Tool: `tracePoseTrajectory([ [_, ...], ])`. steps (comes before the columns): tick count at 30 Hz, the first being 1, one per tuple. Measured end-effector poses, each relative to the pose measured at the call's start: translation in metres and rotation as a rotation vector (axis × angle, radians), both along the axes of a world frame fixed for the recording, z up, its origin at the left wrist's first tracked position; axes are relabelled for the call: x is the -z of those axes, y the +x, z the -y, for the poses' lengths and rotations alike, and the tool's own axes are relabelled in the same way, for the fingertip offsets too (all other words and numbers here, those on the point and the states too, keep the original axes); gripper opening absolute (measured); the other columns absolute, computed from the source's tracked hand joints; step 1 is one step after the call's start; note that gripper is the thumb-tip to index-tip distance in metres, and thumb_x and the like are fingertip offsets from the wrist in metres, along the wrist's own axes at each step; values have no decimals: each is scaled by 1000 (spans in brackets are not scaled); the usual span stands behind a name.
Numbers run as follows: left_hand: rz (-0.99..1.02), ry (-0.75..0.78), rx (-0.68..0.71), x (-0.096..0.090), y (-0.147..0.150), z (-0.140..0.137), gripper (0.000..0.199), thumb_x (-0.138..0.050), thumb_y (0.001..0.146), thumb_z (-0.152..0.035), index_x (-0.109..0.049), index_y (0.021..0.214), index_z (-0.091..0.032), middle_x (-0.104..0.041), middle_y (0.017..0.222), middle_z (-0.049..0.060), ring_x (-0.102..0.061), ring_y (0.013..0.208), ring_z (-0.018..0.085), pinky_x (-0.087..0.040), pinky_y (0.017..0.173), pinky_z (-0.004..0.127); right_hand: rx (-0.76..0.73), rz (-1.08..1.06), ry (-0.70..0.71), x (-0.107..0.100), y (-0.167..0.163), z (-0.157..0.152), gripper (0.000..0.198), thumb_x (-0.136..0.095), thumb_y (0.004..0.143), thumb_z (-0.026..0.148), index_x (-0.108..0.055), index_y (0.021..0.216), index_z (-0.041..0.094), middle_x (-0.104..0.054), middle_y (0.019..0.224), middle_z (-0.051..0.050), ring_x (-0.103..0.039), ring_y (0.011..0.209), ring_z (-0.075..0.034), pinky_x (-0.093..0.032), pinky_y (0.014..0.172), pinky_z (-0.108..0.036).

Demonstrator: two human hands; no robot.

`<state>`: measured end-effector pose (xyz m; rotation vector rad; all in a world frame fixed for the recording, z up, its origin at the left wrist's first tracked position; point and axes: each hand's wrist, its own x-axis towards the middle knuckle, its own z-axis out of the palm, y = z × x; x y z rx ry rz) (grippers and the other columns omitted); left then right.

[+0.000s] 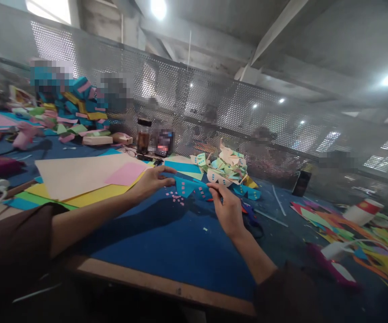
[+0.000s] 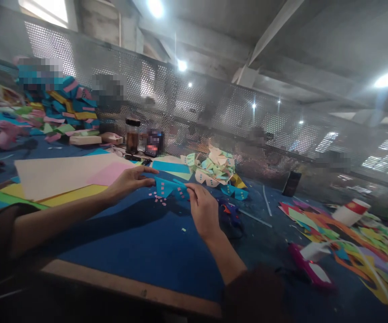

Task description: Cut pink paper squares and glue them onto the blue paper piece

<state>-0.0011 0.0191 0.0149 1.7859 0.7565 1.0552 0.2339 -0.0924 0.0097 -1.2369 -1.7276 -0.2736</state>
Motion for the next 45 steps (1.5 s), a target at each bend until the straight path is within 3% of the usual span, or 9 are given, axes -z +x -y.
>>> tracePoseTrajectory([
  [9,19,-51,-126,1,2,4,49,-76,73,-32,-63,118,-15,-74,102,8,-70,90,22,-54,87,38,26,48,-11,4,-1,1,24,-44,99,27,-66,111,24,-71,107,-4,-66,99,-20,-49,89,-30],
  [13,58,-63,-93,2,4,4,43,-77,72,-33,-66,110,-16,-71,113,10,-68,97,23,-55,88,37,23,47,-32,4,-2,1,27,-42,100,28,-66,112,25,-71,108,-5,-66,100,-21,-50,87,-31],
  [17,70,-98,-28,3,5,4,40,-76,74,-34,-68,109,-16,-74,103,8,-68,95,22,-54,88,37,18,55,-23,3,-2,2,27,-41,100,28,-66,111,24,-71,108,-5,-66,101,-20,-49,87,-32],
  [24,9,-121,-72,1,4,10,33,-76,73,-34,-71,98,-15,-73,82,3,-67,78,17,-52,81,33,12,57,-25,4,-3,2,25,-43,100,27,-66,110,23,-71,109,-5,-66,102,-20,-48,89,-31],
  [38,15,-116,-26,7,4,4,22,-74,74,-32,-71,90,-16,-74,80,4,-67,75,16,-53,78,30,44,16,-69,6,1,-2,23,-46,98,29,-65,109,24,-71,104,-4,-67,90,-20,-50,80,-31],
  [45,1,-87,6,8,2,2,22,-75,74,-33,-70,86,-16,-73,77,4,-67,73,16,-53,78,31,31,11,-86,7,1,-2,23,-46,97,28,-65,108,23,-71,106,-5,-67,93,-21,-49,84,-32],
])
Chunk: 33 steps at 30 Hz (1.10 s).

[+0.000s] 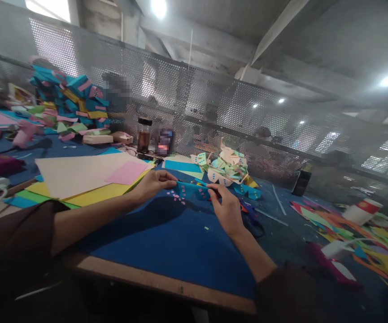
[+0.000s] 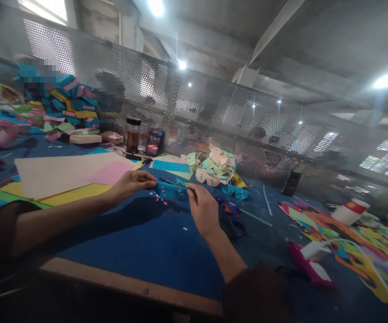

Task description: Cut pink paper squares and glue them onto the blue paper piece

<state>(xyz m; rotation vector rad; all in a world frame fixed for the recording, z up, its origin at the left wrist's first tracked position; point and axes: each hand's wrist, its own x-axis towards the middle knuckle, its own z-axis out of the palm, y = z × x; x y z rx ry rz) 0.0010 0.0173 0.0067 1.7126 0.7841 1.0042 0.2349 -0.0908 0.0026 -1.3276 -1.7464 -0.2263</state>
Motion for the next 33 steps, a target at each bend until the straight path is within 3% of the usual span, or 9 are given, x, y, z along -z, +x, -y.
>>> tracePoseTrajectory([
  [9,-38,45,-21,-4,-1,3,24,-72,75,-37,-70,86,-16,-73,77,4,-67,72,17,-52,71,30,-10,-6,-19,0,0,-1,23,-46,97,29,-66,106,23,-71,106,-5,-67,94,-21,-49,84,-32],
  [19,-40,63,53,0,0,2,27,-67,80,-38,-70,93,-15,-72,86,6,-65,79,17,-51,77,30,-31,-14,-22,1,-2,0,22,-47,96,28,-67,104,23,-72,104,-4,-67,94,-21,-49,84,-32],
  [25,-31,48,63,-5,1,8,29,-61,85,-41,-69,88,-14,-70,85,5,-64,80,16,-50,79,30,-73,-54,-20,-3,-6,3,22,-47,96,28,-68,102,24,-71,104,-4,-67,92,-20,-50,83,-31],
  [33,-77,123,37,-4,0,7,32,-61,85,-40,-68,103,-15,-71,99,8,-65,90,20,-49,81,33,-107,-83,3,-6,-12,7,21,-49,95,26,-69,101,23,-71,101,-4,-66,88,-19,-50,80,-29],
])
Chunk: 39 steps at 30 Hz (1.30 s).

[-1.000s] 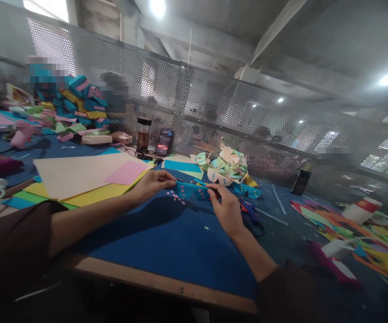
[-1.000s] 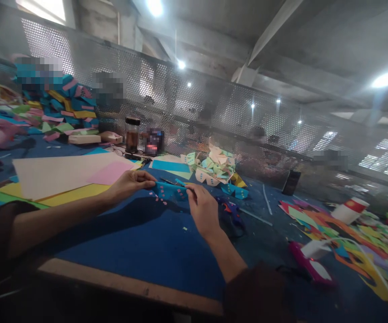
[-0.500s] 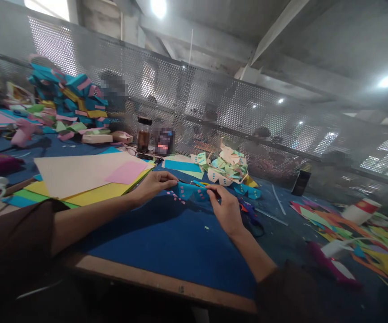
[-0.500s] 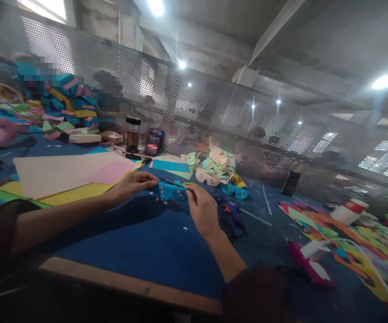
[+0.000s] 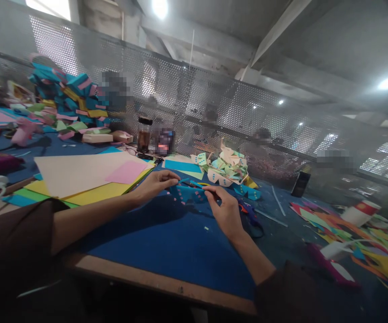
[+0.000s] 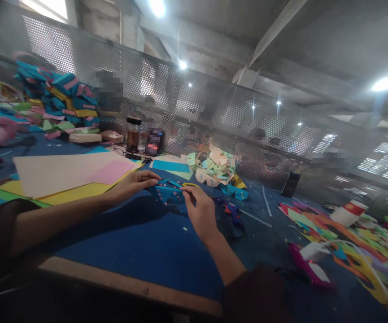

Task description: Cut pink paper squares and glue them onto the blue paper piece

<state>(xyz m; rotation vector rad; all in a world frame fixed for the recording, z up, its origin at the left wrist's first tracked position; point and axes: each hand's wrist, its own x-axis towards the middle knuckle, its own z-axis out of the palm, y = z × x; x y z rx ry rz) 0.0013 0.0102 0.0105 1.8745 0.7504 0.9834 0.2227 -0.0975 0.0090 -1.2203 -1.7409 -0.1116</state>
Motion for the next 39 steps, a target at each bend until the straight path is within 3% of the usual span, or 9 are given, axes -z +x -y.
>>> tracePoseTrajectory([
  [6,-43,180,-82,-13,2,-5,36,-59,86,-44,-70,109,-20,-71,111,7,-64,101,24,-46,92,37,-31,-5,15,-2,-3,3,20,-51,95,23,-70,102,23,-71,99,-3,-65,89,-18,-50,81,-28],
  [13,-214,301,176,-34,25,0,27,-61,84,-39,-74,98,-21,-75,101,4,-66,98,21,-47,88,31,-117,-28,3,-5,-6,6,22,-51,95,20,-70,104,25,-70,98,-2,-65,91,-17,-50,80,-27],
  [21,-210,287,187,-21,27,-2,20,-60,84,-31,-72,80,-16,-72,76,3,-64,75,16,-47,70,25,-182,-68,-96,-3,-9,5,18,-54,94,23,-71,100,24,-71,99,-2,-66,90,-17,-50,79,-26],
  [30,-210,244,212,-17,26,3,17,-60,84,-28,-71,78,-16,-71,77,3,-63,74,16,-47,70,25,-262,-376,-334,3,-6,-2,25,-53,94,39,-68,105,22,-74,96,-5,-70,89,-22,-53,76,-31],
  [39,-157,66,278,-15,28,9,15,-65,80,-29,-71,78,-15,-69,72,1,-61,70,14,-45,65,24,-290,-448,-408,5,-3,-8,26,-60,88,42,-70,98,20,-74,93,-6,-70,84,-22,-54,75,-32],
])
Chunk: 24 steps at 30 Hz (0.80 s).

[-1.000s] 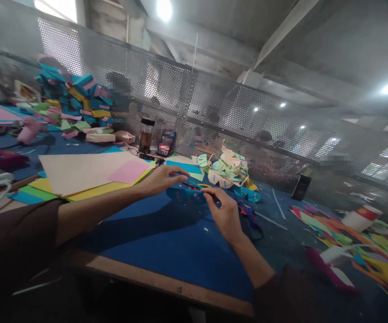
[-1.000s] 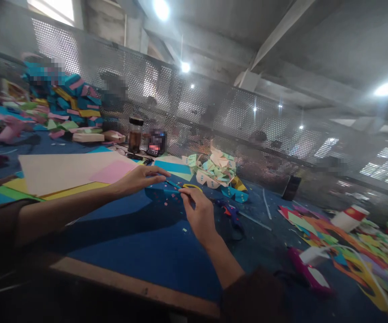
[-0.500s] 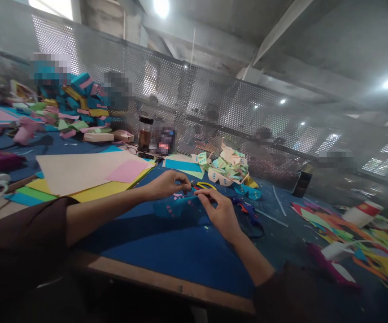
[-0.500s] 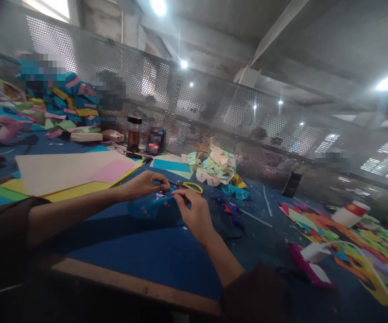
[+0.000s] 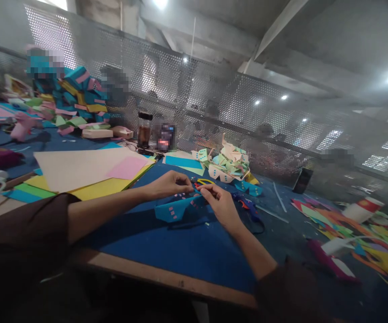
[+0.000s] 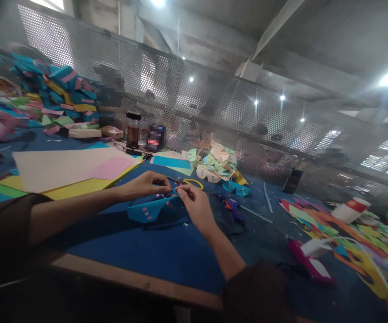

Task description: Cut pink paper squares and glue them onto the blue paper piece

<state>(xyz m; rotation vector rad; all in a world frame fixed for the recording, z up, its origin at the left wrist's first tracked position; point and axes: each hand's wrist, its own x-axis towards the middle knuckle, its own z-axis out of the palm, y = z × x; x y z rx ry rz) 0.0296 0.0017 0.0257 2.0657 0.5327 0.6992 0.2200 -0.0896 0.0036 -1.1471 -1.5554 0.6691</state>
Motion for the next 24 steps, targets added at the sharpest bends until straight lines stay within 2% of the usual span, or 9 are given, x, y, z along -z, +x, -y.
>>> tracePoseTrajectory([
  [12,19,-51,114,8,-2,-9,20,-64,80,-33,-71,75,-15,-70,73,4,-61,70,15,-45,68,26,-91,14,-45,-1,-2,3,31,-58,90,46,-72,98,21,-74,87,-4,-68,77,-19,-53,71,-29],
  [19,1,-49,120,5,-4,-7,19,-64,81,-33,-71,77,-16,-70,73,3,-60,70,15,-44,67,26,-49,74,-51,-3,-1,4,35,-55,91,48,-74,98,20,-74,89,-4,-67,80,-18,-52,71,-29],
  [24,-9,-51,116,8,-5,-12,17,-64,82,-31,-72,77,-16,-71,74,4,-61,70,15,-44,66,27,-42,75,-46,-2,-1,4,35,-55,91,47,-75,96,19,-73,83,-4,-65,76,-18,-52,69,-29],
])
